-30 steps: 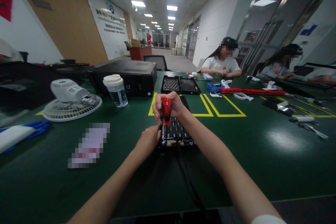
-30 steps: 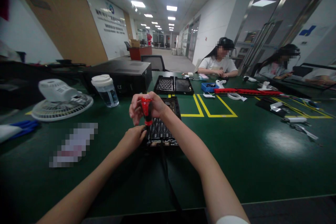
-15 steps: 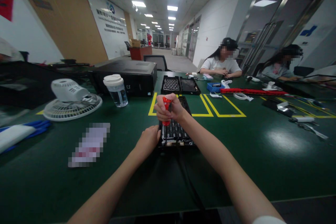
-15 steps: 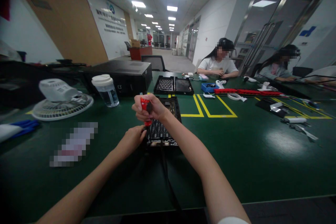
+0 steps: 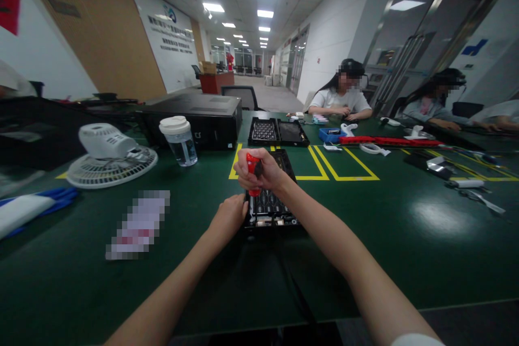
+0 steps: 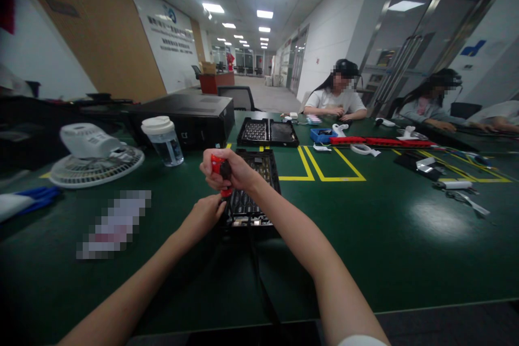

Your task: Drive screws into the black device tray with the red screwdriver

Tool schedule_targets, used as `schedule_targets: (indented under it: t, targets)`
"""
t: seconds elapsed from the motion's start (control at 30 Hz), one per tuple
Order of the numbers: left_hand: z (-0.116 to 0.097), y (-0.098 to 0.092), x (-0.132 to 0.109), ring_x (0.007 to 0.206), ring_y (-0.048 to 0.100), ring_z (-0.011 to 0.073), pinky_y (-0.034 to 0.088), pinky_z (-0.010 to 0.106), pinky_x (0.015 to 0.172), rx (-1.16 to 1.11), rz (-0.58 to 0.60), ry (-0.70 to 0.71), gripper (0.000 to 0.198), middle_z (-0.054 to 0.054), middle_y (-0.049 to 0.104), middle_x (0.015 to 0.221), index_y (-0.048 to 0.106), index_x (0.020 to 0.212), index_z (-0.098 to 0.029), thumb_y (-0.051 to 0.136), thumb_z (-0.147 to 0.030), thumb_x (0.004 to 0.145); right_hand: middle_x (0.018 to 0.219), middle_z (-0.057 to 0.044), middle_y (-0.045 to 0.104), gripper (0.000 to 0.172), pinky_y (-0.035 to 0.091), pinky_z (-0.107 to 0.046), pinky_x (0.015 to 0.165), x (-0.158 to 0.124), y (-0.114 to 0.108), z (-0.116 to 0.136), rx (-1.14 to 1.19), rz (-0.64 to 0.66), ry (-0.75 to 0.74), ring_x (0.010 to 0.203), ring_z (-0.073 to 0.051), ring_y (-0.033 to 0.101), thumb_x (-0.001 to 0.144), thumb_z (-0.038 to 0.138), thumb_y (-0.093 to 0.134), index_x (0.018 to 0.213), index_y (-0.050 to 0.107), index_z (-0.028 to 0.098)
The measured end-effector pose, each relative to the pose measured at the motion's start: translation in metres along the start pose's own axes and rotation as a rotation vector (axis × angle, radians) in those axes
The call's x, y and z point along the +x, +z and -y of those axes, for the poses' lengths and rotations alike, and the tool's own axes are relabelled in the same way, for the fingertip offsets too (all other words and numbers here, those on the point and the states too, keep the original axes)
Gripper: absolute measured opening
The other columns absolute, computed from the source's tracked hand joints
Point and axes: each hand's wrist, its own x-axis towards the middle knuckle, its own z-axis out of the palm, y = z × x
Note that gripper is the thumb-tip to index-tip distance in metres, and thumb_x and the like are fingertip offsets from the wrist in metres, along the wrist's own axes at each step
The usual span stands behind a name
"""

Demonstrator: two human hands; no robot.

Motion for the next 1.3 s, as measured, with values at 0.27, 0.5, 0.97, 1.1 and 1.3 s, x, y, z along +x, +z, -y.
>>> schedule_targets:
  t: [0.27, 0.5, 0.97, 1.1, 1.3]
  targets:
    - [0.001, 0.002, 0.001, 0.089, 0.063, 0.0193, 0.043, 0.027, 0.075, -0.003, -0.012, 0.014, 0.024, 0.009, 0.067, 0.096, 0.058, 0.098, -0.017, 0.036, -0.025, 0.09, 0.047, 0.006, 0.045, 0.03, 0.03, -0.015, 0.031, -0.004, 0.001, -0.001, 0.03, -0.061, -0.117, 0.03, -0.004, 0.032, 0.085, 0.035, 0.036, 0.069, 0.053, 0.015]
    - [0.0, 0.002, 0.0, 0.088, 0.063, 0.0192, 0.043, 0.027, 0.075, -0.001, -0.006, -0.002, 0.025, 0.009, 0.066, 0.097, 0.058, 0.098, -0.016, 0.036, -0.026, 0.09, 0.047, 0.006, 0.047, 0.03, 0.03, -0.015, 0.032, -0.009, 0.007, 0.0, -0.017, -0.189, -0.151, 0.031, -0.004, 0.034, 0.087, 0.034, 0.035, 0.07, 0.052, 0.016]
    - [-0.003, -0.002, -0.001, 0.091, 0.062, 0.02, 0.044, 0.028, 0.078, 0.017, 0.011, -0.008, 0.026, 0.01, 0.066, 0.097, 0.057, 0.098, -0.015, 0.035, -0.024, 0.09, 0.044, 0.008, 0.046, 0.029, 0.027, -0.014, 0.031, -0.011, 0.024, -0.002, -0.213, -0.458, -0.216, 0.029, -0.003, 0.035, 0.087, 0.036, 0.04, 0.069, 0.052, 0.016]
    - [-0.004, -0.003, -0.002, 0.09, 0.062, 0.0188, 0.044, 0.027, 0.078, 0.028, 0.017, -0.014, 0.024, 0.009, 0.066, 0.096, 0.057, 0.094, -0.015, 0.035, -0.023, 0.09, 0.043, 0.008, 0.046, 0.027, 0.025, -0.014, 0.03, -0.007, 0.035, -0.005, -0.28, -0.517, -0.246, 0.028, -0.003, 0.035, 0.086, 0.033, 0.043, 0.067, 0.052, 0.016]
    - [-0.005, -0.004, -0.003, 0.084, 0.063, 0.0203, 0.044, 0.028, 0.072, 0.051, 0.017, -0.015, 0.023, 0.01, 0.066, 0.092, 0.056, 0.09, -0.015, 0.035, -0.023, 0.089, 0.041, 0.008, 0.044, 0.027, 0.022, -0.015, 0.028, -0.002, 0.043, -0.009, -0.371, -0.61, -0.284, 0.027, -0.003, 0.034, 0.086, 0.031, 0.044, 0.065, 0.051, 0.016]
